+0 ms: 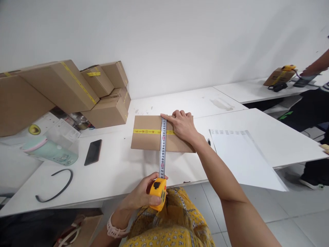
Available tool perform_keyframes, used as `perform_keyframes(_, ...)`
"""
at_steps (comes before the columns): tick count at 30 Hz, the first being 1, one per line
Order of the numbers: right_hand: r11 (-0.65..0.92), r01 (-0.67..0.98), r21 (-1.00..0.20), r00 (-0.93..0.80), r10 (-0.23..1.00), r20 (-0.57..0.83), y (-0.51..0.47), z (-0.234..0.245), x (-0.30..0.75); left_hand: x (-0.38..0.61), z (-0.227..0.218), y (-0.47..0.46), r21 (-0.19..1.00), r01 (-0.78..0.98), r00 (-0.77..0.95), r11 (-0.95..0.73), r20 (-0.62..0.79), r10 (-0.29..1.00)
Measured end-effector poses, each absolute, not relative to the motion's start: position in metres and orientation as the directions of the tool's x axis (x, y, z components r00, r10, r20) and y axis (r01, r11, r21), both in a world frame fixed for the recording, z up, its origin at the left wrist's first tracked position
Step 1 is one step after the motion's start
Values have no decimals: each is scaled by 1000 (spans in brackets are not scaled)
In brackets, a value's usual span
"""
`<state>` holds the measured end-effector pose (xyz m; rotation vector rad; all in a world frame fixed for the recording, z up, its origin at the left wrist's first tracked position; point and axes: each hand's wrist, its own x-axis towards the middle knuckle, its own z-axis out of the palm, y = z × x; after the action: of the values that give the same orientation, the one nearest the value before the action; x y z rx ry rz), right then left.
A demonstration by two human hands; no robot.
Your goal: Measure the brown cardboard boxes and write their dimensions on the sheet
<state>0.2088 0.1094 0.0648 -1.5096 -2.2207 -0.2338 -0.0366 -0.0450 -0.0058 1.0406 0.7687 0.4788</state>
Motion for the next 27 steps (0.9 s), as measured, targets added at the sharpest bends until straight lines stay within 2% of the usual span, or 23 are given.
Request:
perform_keyframes(9, 380, 919, -108, -293, 838, 461, 109, 63, 209, -39, -9, -50, 909, -15, 650, 417, -308, 695)
perform_keyframes(12, 354, 928, -119, -258, 838, 480, 102, 66, 206, -49, 1, -60, 938, -16, 626, 347, -261, 735)
perform_keyframes(16, 360, 932, -48, -285, 806, 518, 71, 62, 200, -64, 18, -71, 977, 22, 561, 211, -187, 806)
perform_keyframes(20, 381, 924, 37, -323, 724, 609, 21, 24, 191, -64, 23, -78, 967, 239, 509, 82, -197, 838)
perform_keyframes(23, 445, 893, 64, -352, 603, 716, -8, -13, 182, -58, 15, -82, 883, 466, 495, -60, -204, 844)
perform_keyframes(25, 491, 869, -61, -290, 606, 741, -21, -26, 181, -55, 7, -85, 815, 561, 505, -145, -198, 840)
perform_keyframes(27, 495, 796, -348, -106, 680, 725, -30, -24, 186, -55, 0, -88, 761, 618, 525, -199, -211, 824)
